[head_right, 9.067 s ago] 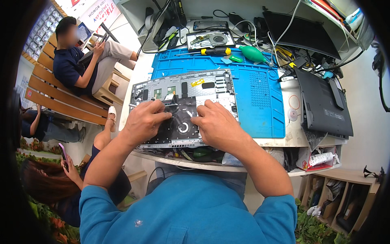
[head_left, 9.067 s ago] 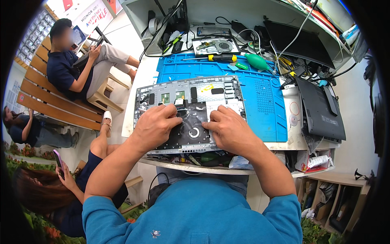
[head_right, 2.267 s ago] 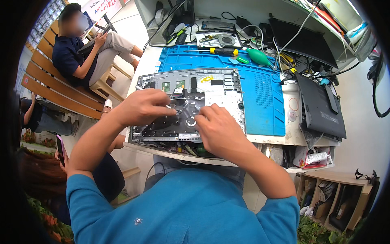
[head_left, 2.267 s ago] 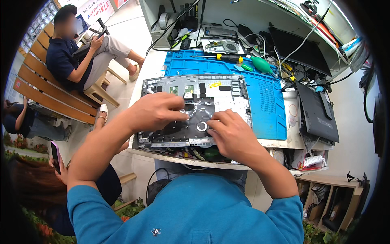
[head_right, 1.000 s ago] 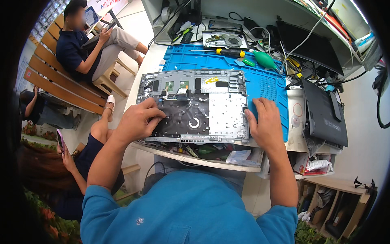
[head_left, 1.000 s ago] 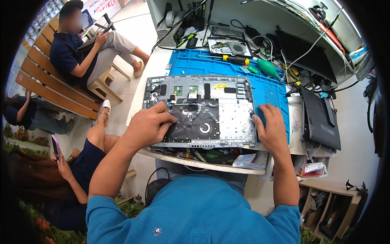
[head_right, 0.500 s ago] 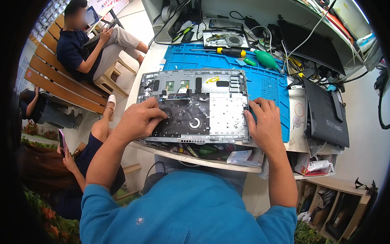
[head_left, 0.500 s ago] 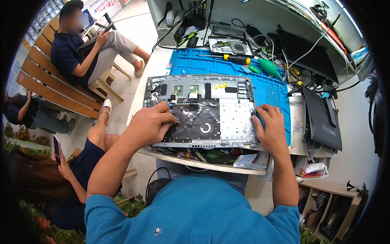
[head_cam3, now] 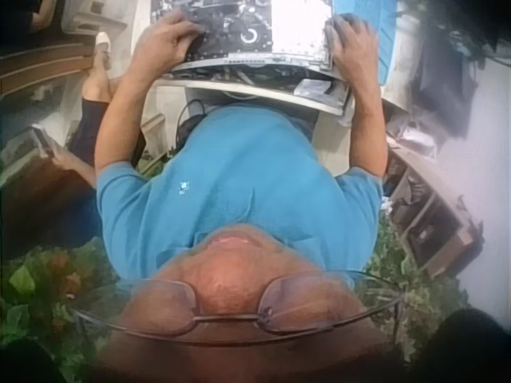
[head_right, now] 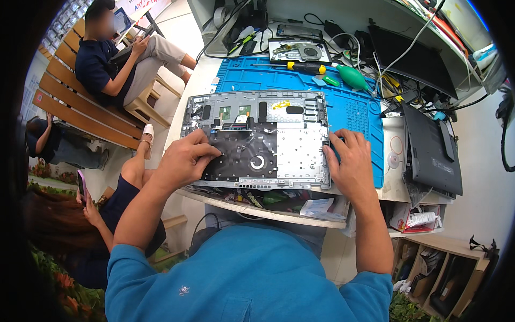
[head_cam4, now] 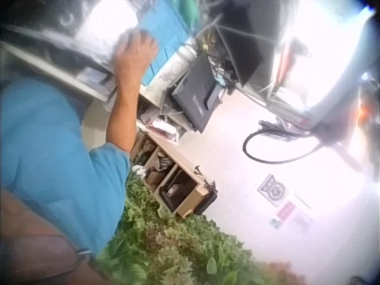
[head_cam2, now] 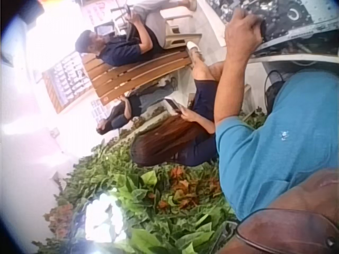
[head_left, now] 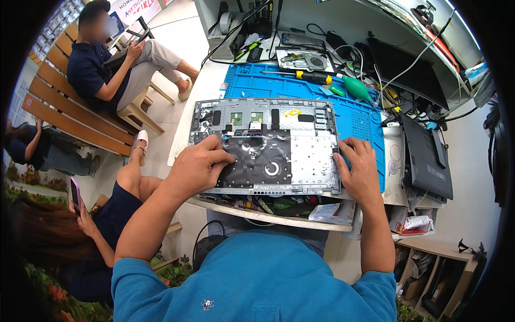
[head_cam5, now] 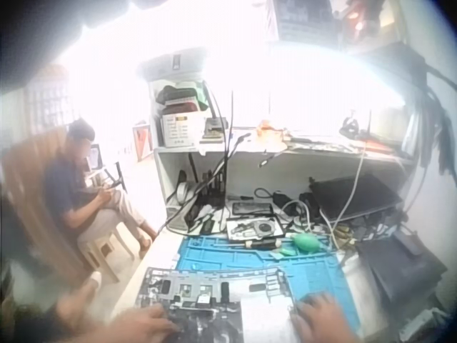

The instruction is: The person manipulates the internal components of an open laptop, handling wires and various parts of the internal chassis by hand.

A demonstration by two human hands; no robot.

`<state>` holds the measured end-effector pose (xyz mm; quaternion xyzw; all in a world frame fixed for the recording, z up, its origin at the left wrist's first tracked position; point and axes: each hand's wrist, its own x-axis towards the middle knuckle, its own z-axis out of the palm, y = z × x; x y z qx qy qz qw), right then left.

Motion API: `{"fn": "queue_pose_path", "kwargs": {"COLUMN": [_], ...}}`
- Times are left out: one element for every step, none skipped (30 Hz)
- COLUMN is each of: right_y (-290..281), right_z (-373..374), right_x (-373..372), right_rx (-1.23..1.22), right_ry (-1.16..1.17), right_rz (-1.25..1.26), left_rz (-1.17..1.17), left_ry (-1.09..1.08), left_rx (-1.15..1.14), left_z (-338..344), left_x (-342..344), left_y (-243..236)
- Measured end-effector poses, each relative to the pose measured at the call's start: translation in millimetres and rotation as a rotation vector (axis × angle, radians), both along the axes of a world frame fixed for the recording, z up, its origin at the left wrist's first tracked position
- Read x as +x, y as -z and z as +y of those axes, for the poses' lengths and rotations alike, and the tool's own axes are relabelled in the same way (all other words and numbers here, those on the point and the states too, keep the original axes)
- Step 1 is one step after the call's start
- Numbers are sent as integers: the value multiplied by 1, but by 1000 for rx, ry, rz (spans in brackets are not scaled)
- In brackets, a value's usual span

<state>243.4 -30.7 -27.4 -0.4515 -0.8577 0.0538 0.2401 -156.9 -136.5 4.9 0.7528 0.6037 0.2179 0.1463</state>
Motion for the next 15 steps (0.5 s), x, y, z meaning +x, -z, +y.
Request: {"fn": "queue_pose_path", "kwargs": {"right_y": [0,0,0,1,1,1,1,1,1,1,1,1,1,1,1], "right_z": [0,0,0,0,0,1,1,2,2,2,2,1,1,1,1], "right_x": [0,0,0,0,-1,-1,-1,0,0,-1,-1,-1,-1,-2,-2], "right_rx": [2,5,7,4,2,-1,-3,-4,-6,-4,-3,-1,0,1,1], "right_ry": [-4,-8,-11,-15,-19,-23,-27,-32,-36,-36,-37,-37,-37,-36,-36], "right_rz": [-2,-5,-7,2,10,19,16,13,11,12,13,15,13,11,9], "left_rz": [5,9,14,18,23,27,30,32,35,48,61,74,84,94,104], "left_ry": [2,4,6,29,52,76,87,99,111,126,141,156,171,187,203], "left_rx": [8,17,25,31,37,42,33,24,15,15,14,13,4,-4,-13], "left_z": [0,0,0,1,3,6,8,10,11,13,15,18,20,22,24], "left_x": [1,1,1,0,-3,-5,-6,-7,-8,-8,-9,-10,-11,-13,-14], "left_y": [0,1,2,2,2,1,0,-1,-2,-2,-3,-3,-4,-3,-3]}}
